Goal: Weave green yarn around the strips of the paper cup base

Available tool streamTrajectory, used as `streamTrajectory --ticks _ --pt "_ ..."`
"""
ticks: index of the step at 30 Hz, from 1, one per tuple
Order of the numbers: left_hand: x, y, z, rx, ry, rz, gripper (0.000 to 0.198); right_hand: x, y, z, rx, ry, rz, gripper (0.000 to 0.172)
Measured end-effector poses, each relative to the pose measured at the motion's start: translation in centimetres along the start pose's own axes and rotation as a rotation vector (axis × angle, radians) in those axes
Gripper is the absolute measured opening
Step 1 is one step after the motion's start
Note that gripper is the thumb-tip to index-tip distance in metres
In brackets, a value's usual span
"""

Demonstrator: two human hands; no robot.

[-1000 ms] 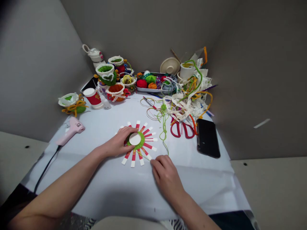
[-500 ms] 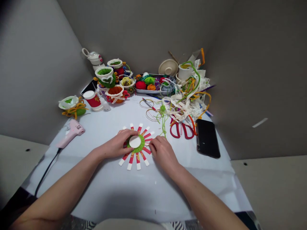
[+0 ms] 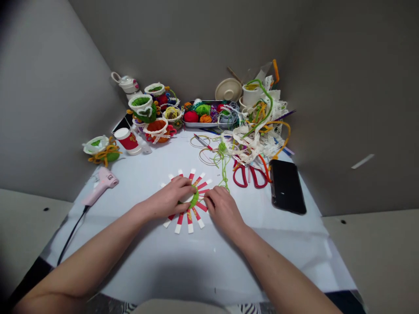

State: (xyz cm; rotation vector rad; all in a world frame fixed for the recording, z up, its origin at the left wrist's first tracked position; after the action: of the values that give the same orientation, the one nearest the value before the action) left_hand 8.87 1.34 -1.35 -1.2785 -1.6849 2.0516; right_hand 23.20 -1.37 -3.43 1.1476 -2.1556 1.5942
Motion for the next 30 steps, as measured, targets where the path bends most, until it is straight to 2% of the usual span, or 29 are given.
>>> streamTrajectory --ticks 6,13,22,30 --pt "-0.5 -0.2 -0.3 0.055 0.052 -0.062 0.029 0.1 -0.3 0.4 0.024 -0.009 -0.052 0.017" --pt "-0.8 0.2 -0.6 0.092 0.080 -0.085 0.015 0.0 -0.1 0.5 0.041 -0.020 -0.056 0.017" --pt "-0.4 0.6 -1.7 0.215 0.085 -0.153 0.025 0.1 -0.2 0.4 0.052 -0.020 -0.048 0.016" --pt "-0.5 0.3 -1.3 0.172 0.088 -0.135 0.022 -0.1 -0.2 0.5 0.055 -0.018 -0.067 0.016"
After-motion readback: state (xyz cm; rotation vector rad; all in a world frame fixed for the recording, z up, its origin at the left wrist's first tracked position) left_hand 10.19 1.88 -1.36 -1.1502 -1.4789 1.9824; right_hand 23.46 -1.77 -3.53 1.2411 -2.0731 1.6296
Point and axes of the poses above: each hand's wrist, its own z-axis away from the middle knuckle, its own y-axis out of the palm, x = y × z, the point moved 8 cm from there along -z, towards the middle knuckle, and after that the axes turned 4 degrees about -x, right-handed, at the moved point
